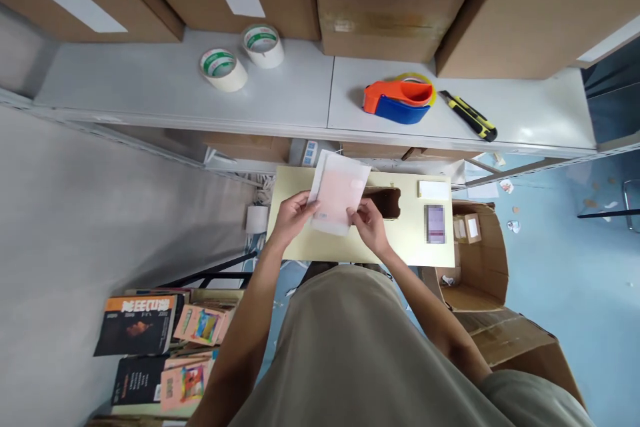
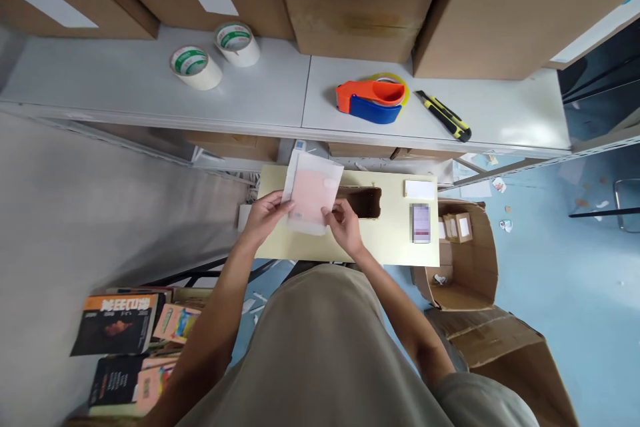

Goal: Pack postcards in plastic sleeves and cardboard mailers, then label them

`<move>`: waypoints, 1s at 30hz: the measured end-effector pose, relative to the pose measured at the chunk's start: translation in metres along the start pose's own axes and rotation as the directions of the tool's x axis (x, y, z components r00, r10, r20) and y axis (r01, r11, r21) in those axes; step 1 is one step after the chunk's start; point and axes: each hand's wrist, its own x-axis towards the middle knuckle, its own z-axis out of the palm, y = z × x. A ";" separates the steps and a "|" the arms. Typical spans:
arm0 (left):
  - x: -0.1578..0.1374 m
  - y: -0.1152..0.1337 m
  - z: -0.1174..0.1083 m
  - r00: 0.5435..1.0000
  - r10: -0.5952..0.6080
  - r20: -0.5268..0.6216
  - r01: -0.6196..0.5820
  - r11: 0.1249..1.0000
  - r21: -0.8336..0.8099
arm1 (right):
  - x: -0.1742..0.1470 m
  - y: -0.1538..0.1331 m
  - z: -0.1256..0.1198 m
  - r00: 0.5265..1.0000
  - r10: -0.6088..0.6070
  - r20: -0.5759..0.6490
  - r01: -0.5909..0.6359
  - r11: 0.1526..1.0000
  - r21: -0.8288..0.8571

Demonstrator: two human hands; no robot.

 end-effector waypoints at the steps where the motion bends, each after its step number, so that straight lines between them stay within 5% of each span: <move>1: 0.000 0.008 0.011 0.999 0.040 0.000 -0.040 0.999 0.030 | 0.002 -0.001 -0.014 1.000 -0.013 0.013 0.013 1.000 -0.016; 7: 0.010 0.037 0.060 0.971 0.239 -0.028 -0.223 0.936 0.272 | 0.019 0.013 -0.106 1.000 0.004 -0.002 -0.004 0.944 -0.330; 12: 0.024 0.030 0.092 0.958 0.281 0.046 -0.276 0.874 0.399 | 0.021 0.035 -0.153 0.998 0.056 -0.025 -0.061 0.918 -0.392; 24: 0.032 -0.015 0.116 0.966 0.165 0.201 -0.259 0.678 0.688 | 0.026 0.054 -0.167 0.997 0.078 -0.009 -0.075 0.916 -0.393; 30: 0.051 -0.022 0.135 0.970 0.059 0.237 -0.211 0.691 0.691 | 0.027 0.051 -0.165 0.998 0.055 0.019 -0.042 0.902 -0.429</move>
